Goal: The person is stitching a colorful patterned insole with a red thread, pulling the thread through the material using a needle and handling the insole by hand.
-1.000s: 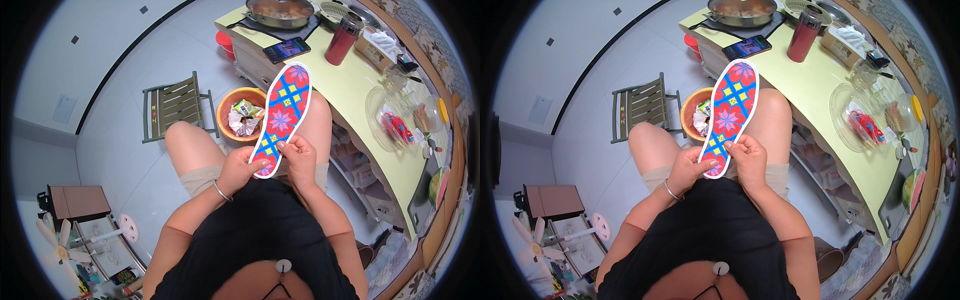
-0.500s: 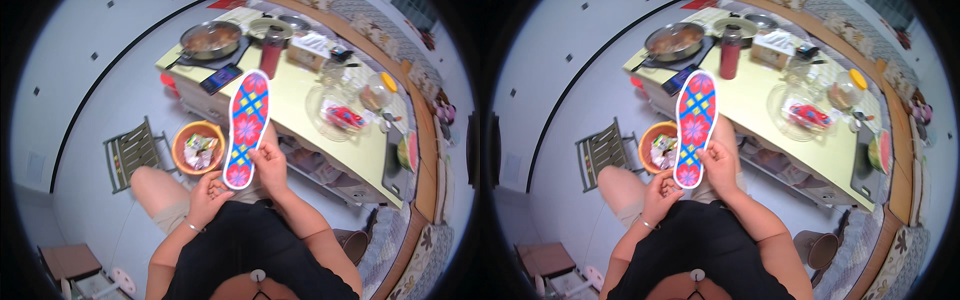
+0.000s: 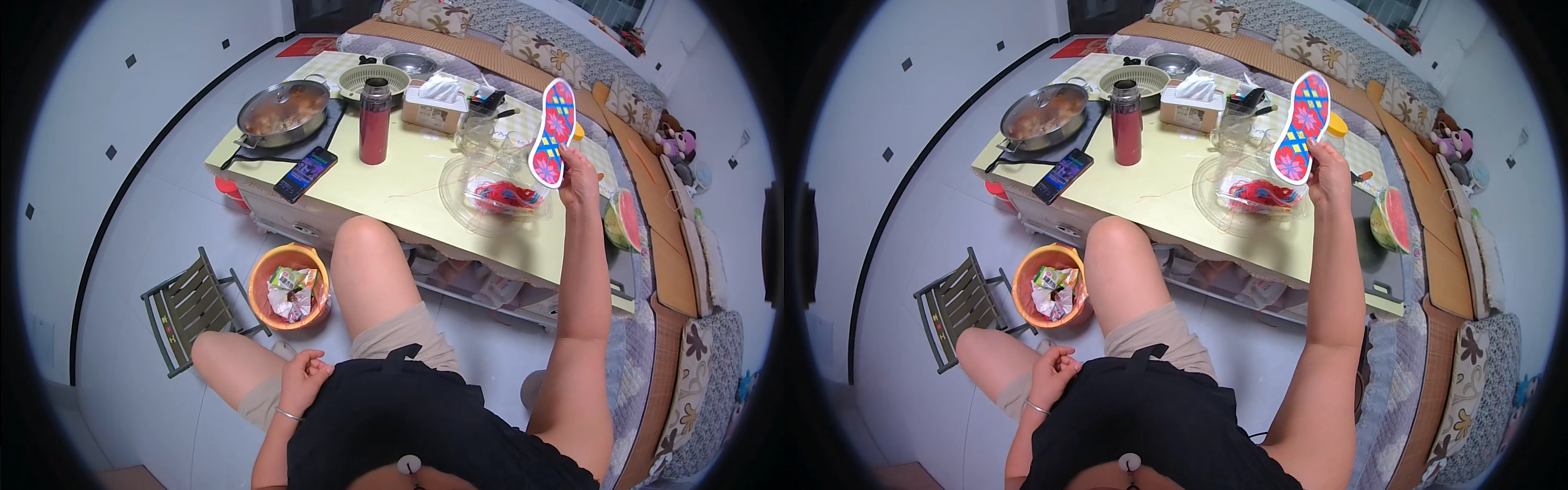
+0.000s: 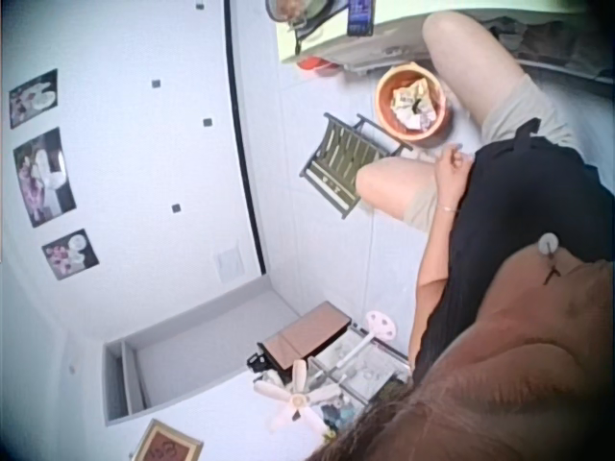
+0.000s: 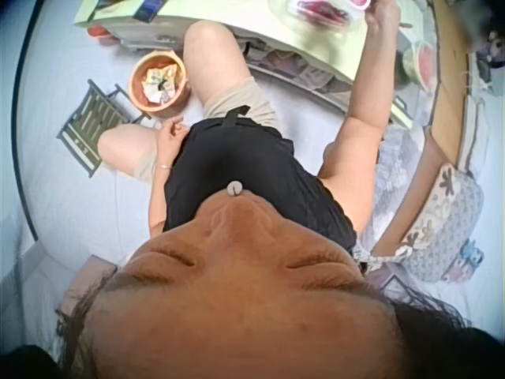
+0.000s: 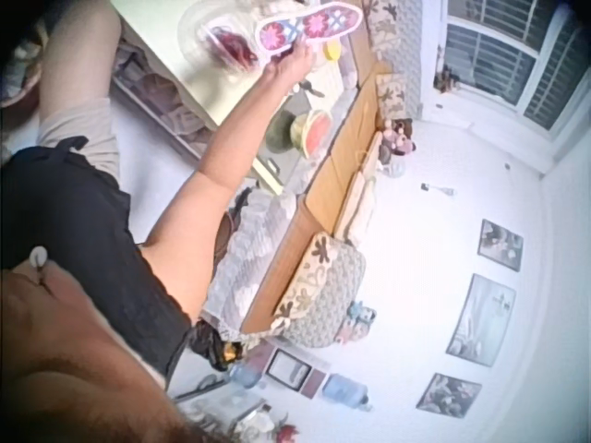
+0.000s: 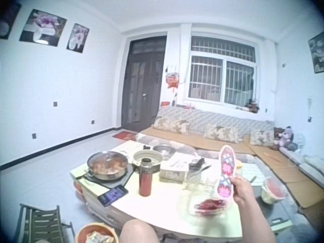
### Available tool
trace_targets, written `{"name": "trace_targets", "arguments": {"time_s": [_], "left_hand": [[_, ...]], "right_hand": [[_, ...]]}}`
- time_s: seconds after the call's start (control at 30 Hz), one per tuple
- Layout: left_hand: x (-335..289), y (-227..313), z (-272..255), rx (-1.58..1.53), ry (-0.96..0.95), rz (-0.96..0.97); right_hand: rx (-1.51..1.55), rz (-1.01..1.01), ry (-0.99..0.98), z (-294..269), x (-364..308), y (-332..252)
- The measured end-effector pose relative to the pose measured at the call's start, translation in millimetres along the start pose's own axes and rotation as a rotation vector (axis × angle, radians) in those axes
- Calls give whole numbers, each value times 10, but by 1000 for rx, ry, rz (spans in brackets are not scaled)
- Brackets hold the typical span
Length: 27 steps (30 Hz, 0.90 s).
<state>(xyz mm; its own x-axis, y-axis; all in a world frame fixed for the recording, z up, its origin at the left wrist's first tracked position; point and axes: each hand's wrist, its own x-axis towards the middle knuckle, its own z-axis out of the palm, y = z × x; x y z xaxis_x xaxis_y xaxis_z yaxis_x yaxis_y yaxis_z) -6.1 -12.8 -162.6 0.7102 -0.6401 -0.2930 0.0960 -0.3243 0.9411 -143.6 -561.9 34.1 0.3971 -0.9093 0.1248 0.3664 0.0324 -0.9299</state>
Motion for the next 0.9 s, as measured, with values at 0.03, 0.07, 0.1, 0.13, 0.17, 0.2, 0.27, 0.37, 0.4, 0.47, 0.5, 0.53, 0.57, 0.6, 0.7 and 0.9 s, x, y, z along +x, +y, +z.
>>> {"name": "trace_targets", "arguments": {"time_s": [0.03,0.07,0.1,0.13,0.17,0.2,0.27,0.37,0.4,0.47,0.5,0.53,0.57,0.6,0.7,0.9], "left_hand": [[-10,-23,6,9,-1,-3],[-16,-40,11,18,-2,-5],[-20,-54,6,56,-32,0],[-5,-58,4,96,-72,5],[-4,-57,-5,139,-104,9],[3,-53,4,153,-99,18],[24,-47,16,188,-90,33],[86,-162,56,272,-76,33],[104,-224,63,361,-88,50],[121,-365,51,533,-95,83],[128,-433,45,506,-119,57],[129,-472,48,479,-145,29],[128,-508,40,451,-172,1],[129,-540,22,419,-192,-16],[97,-538,-26,352,-232,-64],[100,-689,20,217,-286,-113]], "right_hand": [[-6,18,30,-4,21,-9],[14,19,117,30,22,-29],[-4,-2,85,-43,90,-41],[-25,-25,63,-242,201,-74],[-41,-44,36,-336,270,-127],[-82,-64,53,-405,382,-203],[-118,-115,55,-381,460,-403],[-157,-123,52,-454,764,-591],[-163,-121,38,-471,831,-629],[-126,-140,43,-362,906,-659],[-108,-150,46,-321,929,-668],[-97,-169,47,-348,963,-684],[-106,-182,33,-383,1015,-689],[-114,-194,19,-415,1064,-679],[-175,-129,-53,-439,1031,-414],[-545,187,-73,-444,300,560]]}}
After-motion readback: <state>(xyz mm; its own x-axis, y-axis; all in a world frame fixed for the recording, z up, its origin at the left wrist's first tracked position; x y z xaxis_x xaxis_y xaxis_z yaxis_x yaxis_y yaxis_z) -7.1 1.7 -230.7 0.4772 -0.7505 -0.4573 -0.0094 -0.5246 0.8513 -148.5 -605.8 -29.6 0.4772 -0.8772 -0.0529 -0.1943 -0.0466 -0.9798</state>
